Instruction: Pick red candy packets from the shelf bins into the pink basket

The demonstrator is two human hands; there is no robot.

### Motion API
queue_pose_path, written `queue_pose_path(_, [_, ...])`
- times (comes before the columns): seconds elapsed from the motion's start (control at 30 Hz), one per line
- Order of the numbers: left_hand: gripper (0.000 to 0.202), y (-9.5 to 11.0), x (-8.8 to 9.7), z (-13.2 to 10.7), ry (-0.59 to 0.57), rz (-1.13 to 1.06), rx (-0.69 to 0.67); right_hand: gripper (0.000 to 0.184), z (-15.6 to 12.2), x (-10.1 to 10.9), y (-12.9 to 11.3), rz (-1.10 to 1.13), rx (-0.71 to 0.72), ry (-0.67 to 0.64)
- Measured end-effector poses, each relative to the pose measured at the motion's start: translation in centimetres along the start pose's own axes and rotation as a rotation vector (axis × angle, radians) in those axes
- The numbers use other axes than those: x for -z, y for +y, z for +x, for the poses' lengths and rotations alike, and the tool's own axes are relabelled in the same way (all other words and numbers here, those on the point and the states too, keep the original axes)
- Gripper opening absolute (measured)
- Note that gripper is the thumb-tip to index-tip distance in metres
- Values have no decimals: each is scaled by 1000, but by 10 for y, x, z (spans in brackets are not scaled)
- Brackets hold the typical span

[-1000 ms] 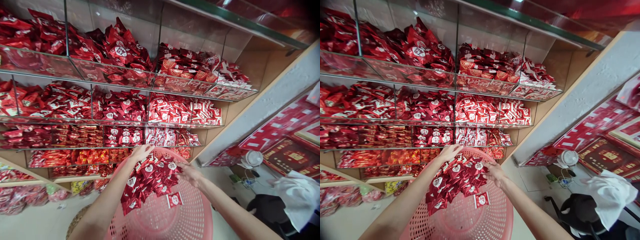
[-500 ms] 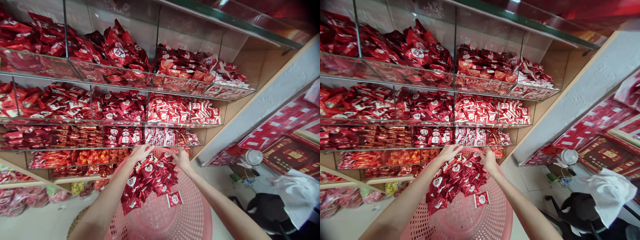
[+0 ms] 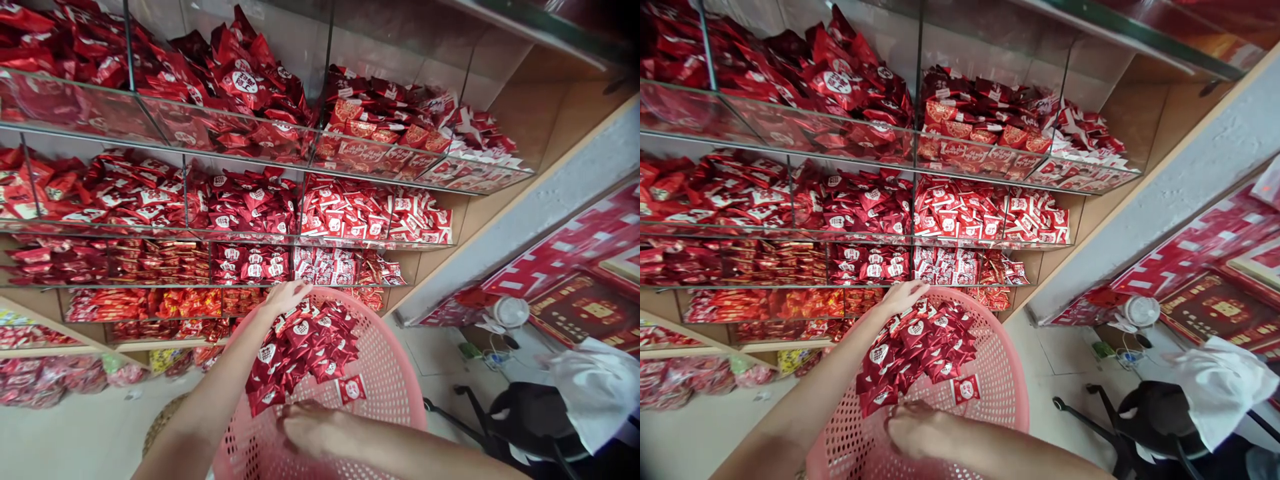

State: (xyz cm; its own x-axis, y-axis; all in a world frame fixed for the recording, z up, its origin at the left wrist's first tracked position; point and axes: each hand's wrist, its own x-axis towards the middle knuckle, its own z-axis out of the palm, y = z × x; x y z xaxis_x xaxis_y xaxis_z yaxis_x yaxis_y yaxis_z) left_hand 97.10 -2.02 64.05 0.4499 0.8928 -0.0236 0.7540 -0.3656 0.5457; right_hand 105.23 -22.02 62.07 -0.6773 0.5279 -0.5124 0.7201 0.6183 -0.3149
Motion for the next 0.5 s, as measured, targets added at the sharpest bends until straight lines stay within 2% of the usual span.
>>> queue_pose_path(0.07, [54,-1,-1,0,-6,-8,6,17,11,-11,-5,-38,39,24])
queue_pose_path(0.17, [54,-3,-2,1,-10,-17,15,26,18,-14,-7,-43,86,75])
queue_pose_path(0.37, [60,-2,-1,3,-14,2,15,41,23,-11,-4,-6,3,114])
queue_pose_path(0.5, [60,0,-1,4,-18,37,29,33,16,-1,0,40,35,96])
